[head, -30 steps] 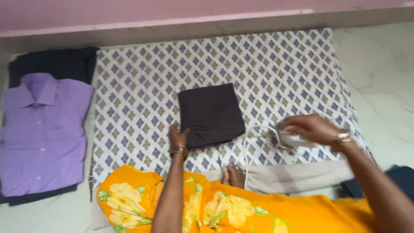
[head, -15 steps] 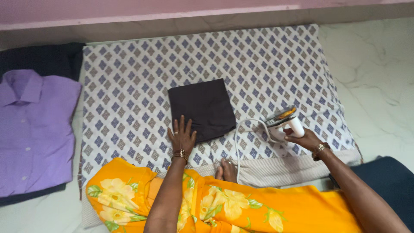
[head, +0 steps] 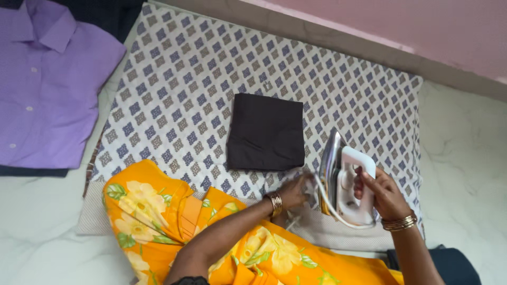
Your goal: The person irons a pair of dark trousers and a purple shirt on a patterned mat on the floor. They use a handheld iron to smooth the fabric, folding the trousers and adjusting the shirt as they work.
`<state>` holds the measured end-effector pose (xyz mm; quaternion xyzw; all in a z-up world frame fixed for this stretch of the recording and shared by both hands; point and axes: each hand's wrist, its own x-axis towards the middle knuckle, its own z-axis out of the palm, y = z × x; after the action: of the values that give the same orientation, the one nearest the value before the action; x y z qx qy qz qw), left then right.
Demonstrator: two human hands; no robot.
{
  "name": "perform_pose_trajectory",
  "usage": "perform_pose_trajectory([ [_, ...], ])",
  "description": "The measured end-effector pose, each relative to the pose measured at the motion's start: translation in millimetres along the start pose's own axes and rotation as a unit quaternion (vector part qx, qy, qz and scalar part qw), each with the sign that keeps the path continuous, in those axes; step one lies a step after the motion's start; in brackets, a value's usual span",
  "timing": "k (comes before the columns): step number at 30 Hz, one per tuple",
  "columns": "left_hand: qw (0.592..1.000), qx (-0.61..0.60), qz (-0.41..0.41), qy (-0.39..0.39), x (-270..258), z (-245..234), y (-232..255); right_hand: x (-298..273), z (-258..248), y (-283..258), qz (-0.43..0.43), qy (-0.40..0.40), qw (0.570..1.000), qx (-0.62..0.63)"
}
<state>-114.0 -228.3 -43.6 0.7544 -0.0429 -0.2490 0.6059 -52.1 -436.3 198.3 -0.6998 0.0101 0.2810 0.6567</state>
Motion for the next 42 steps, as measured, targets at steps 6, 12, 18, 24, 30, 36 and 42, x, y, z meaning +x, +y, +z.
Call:
perform_pose_trajectory([
  [6,0.983,0.121,0.132,0.031,-55.4,30.0,18.5,47.8,56.5,-22.4,-0.018,0.011,0.985,-0.171],
  [12,0.914,-0.027,0.023,0.404,-56.8,-69.3,48.6,68.8,64.9,-21.5,-0.046,-0.058,0.994,-0.074],
  [18,0.921,0.102,0.273,0.257,-38.5,-59.3,23.1,67.2,70.8,-28.1,-0.054,-0.075,0.994,-0.056],
  [24,0.94,0.116,0.29,-0.138,-66.1,112.8,5.8,83.3,109.5,-35.3,-0.005,-0.021,0.987,-0.158],
  [30,0.953,0.192,0.16,-0.171,-64.2,69.2,23.8,172.8,182.9,41.5,0.052,-0.024,0.985,-0.16],
  [36,0.968,0.249,-0.023,0.009,-100.4,-106.0,27.6,170.4,181.5,116.6,-0.056,0.033,0.884,-0.463],
  [42,0.85,0.338,-0.064,0.4,-64.9,-189.2,-1.2,155.4,191.5,128.2,-0.225,0.107,0.828,-0.503],
])
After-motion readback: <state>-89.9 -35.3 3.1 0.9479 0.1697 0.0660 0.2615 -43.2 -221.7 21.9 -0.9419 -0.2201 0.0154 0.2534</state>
